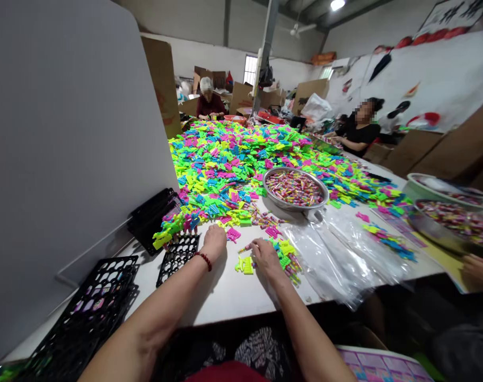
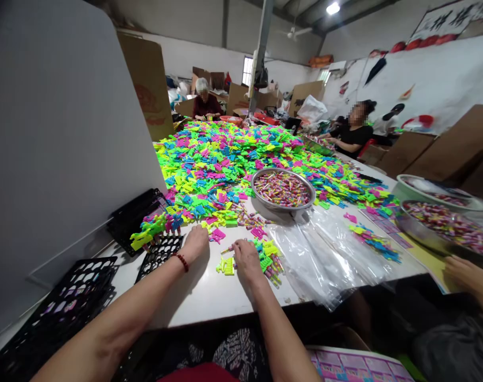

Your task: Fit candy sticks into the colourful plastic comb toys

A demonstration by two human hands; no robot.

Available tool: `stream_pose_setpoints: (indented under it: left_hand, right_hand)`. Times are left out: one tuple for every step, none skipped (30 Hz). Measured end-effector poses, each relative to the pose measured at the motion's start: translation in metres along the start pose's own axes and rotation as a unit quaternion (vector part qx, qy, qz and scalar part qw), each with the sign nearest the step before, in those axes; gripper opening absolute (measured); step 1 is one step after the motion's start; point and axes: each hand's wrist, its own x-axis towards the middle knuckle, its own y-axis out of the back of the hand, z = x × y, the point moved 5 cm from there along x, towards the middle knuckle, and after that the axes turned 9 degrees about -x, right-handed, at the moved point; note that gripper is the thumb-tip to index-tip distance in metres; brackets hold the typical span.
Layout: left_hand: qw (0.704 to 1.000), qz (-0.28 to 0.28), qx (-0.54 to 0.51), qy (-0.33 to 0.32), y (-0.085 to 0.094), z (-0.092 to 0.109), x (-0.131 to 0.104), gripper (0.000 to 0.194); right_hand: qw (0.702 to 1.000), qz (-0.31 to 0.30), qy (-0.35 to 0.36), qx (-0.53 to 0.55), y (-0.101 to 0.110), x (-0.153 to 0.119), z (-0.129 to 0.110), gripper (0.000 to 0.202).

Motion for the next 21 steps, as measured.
stream_pose_setpoints:
  left_hand:
    - [1.0,-0.004,-0.018,0.0,0.001,0.001,-0.002,0.02]
    - [0.999,-0.005,-0.04,0.002,0.004,0.002,-0.004,0.016]
    - [0.998,-0.003,-0.064,0.005,0.007,0.003,-0.006,0.01]
    - [0.996,0.004,-0.091,0.009,0.012,0.004,-0.009,0.005]
    - [0.992,0.013,-0.121,0.014,0.018,0.005,-0.012,0.005]
    - [0.988,0.026,-0.154,0.021,0.024,0.005,-0.015,0.009]
    - [0.981,0.042,-0.189,0.028,0.031,0.005,-0.019,0.013]
    - [0.972,0.059,-0.226,0.036,0.037,0.004,-0.024,0.017]
    - [0.96,0.074,-0.267,0.044,0.042,0.003,-0.03,0.022]
    - [0.946,0.084,-0.31,0.053,0.046,0.001,-0.038,0.027]
    - [0.928,0.088,-0.356,0.063,0.048,0.0,-0.046,0.032]
    - [0.908,0.086,-0.402,0.076,0.048,-0.001,-0.056,0.037]
    - [0.886,0.079,-0.448,0.091,0.047,-0.002,-0.066,0.04]
    - [0.862,0.068,-0.49,0.106,0.044,-0.002,-0.077,0.041]
    - [0.84,0.058,-0.526,0.122,0.041,-0.002,-0.089,0.041]
    - [0.821,0.048,-0.553,0.136,0.038,-0.001,-0.1,0.041]
    - [0.8,0.039,-0.579,0.15,0.035,0.0,-0.111,0.041]
    - [0.774,0.03,-0.61,0.168,0.032,0.001,-0.122,0.041]
    - [0.74,0.019,-0.646,0.188,0.029,0.002,-0.132,0.044]
    - [0.7,0.009,-0.682,0.211,0.027,0.003,-0.141,0.047]
    - [0.658,-0.001,-0.715,0.235,0.025,0.005,-0.15,0.052]
  right_hand:
    - [0.999,0.012,-0.024,0.036,0.002,0.001,0.001,0.022]
    - [0.996,0.023,-0.049,0.073,0.004,0.001,0.002,0.025]
    - [0.99,0.033,-0.074,0.114,0.006,0.001,0.002,0.029]
    - [0.982,0.041,-0.097,0.157,0.008,0.001,0.002,0.034]
    - [0.972,0.047,-0.118,0.2,0.01,0.001,0.001,0.039]
    - [0.96,0.051,-0.135,0.241,0.012,0.0,-0.001,0.044]
    - [0.947,0.054,-0.15,0.278,0.015,-0.003,-0.003,0.047]
    - [0.936,0.056,-0.161,0.309,0.019,-0.006,-0.007,0.049]
    - [0.926,0.057,-0.169,0.332,0.024,-0.011,-0.011,0.05]
    - [0.917,0.054,-0.176,0.354,0.027,-0.017,-0.015,0.049]
    - [0.904,0.048,-0.185,0.382,0.03,-0.025,-0.02,0.049]
    - [0.887,0.039,-0.196,0.415,0.032,-0.034,-0.025,0.048]
    - [0.866,0.029,-0.209,0.453,0.032,-0.043,-0.03,0.048]
    - [0.843,0.019,-0.224,0.489,0.03,-0.054,-0.035,0.048]
    - [0.821,0.008,-0.238,0.518,0.027,-0.064,-0.04,0.048]
    - [0.806,-0.002,-0.251,0.536,0.023,-0.075,-0.045,0.048]
    - [0.801,-0.014,-0.258,0.54,0.019,-0.084,-0.049,0.048]
    - [0.8,-0.03,-0.263,0.538,0.014,-0.093,-0.053,0.048]
    - [0.802,-0.048,-0.265,0.533,0.01,-0.101,-0.057,0.048]
    - [0.806,-0.065,-0.265,0.526,0.006,-0.109,-0.061,0.048]
    - [0.811,-0.079,-0.262,0.517,0.003,-0.114,-0.064,0.048]
